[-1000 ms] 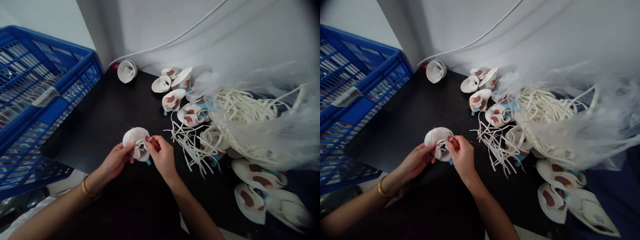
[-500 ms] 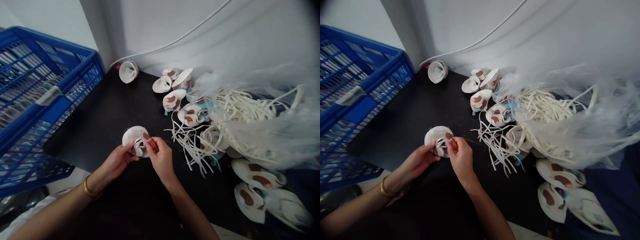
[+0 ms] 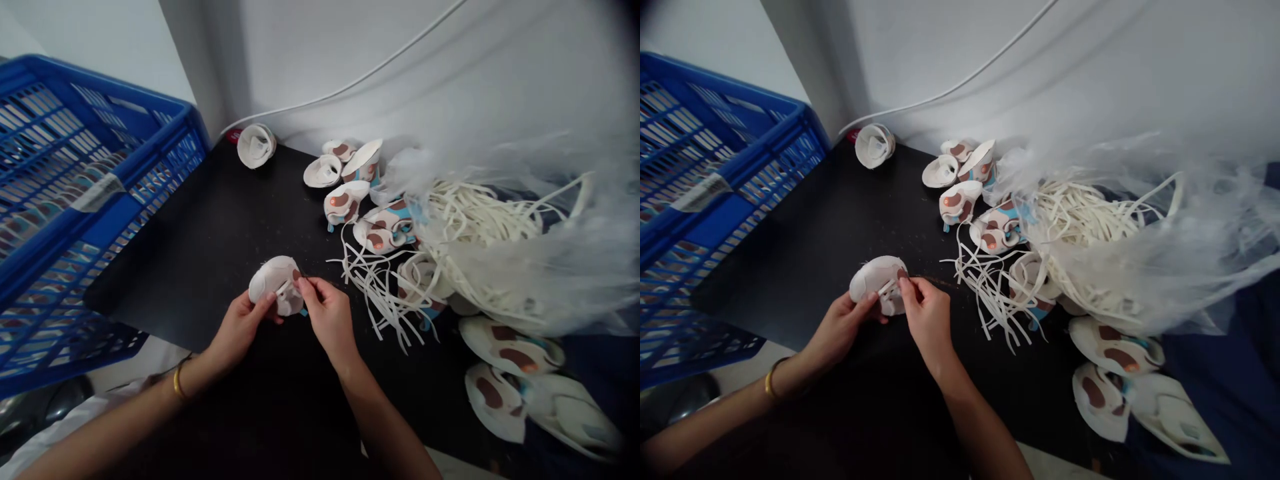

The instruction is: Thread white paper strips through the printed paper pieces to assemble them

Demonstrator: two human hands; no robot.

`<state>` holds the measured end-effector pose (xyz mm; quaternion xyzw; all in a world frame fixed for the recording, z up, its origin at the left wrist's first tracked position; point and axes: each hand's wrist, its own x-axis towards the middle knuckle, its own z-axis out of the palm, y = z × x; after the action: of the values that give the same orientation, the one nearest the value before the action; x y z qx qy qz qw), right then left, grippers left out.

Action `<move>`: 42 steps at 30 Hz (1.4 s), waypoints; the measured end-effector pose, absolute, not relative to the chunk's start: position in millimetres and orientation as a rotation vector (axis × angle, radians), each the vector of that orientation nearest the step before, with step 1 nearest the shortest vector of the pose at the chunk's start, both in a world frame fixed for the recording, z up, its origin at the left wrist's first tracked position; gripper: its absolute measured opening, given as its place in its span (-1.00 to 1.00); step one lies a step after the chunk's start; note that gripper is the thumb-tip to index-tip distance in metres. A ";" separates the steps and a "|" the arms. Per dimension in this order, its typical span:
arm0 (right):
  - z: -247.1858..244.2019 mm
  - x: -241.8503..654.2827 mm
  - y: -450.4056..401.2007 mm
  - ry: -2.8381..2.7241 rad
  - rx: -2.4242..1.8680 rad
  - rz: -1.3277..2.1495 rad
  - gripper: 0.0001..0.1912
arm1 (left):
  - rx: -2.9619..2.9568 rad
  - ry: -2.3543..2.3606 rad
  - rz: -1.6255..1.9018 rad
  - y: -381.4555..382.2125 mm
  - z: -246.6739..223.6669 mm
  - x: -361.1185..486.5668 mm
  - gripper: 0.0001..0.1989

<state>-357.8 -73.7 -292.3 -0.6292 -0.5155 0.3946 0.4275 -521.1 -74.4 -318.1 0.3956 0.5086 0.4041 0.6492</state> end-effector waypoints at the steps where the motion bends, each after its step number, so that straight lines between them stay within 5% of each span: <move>1: -289.7 -356.2 -72.7 -1.275 -1.598 1.014 -0.68 | 0.996 1.204 0.925 -76.7 -317.5 -520.5 -0.71; 9: -291.6 -357.2 -74.4 -1.215 -1.622 1.125 -0.56 | 1.564 1.300 1.028 -83.1 -326.1 -517.2 -0.86; 16: -303.5 -365.8 -71.7 -0.651 -1.404 1.548 -0.64 | 1.765 1.069 0.697 -67.8 -308.4 -550.3 -0.86; 27: -296.3 -386.6 -88.3 -1.292 -1.462 1.098 -0.72 | 1.592 1.306 0.798 -56.9 -285.6 -538.0 -0.80; 42: -309.3 -392.6 -97.3 -0.942 -1.428 1.383 -0.68 | 1.596 1.411 0.859 -80.6 -295.7 -524.0 -0.78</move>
<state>-392.6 -97.3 -309.3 -0.5785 -0.3817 0.5604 0.4535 -524.0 -80.6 -295.7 0.6339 0.5604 0.3410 0.4098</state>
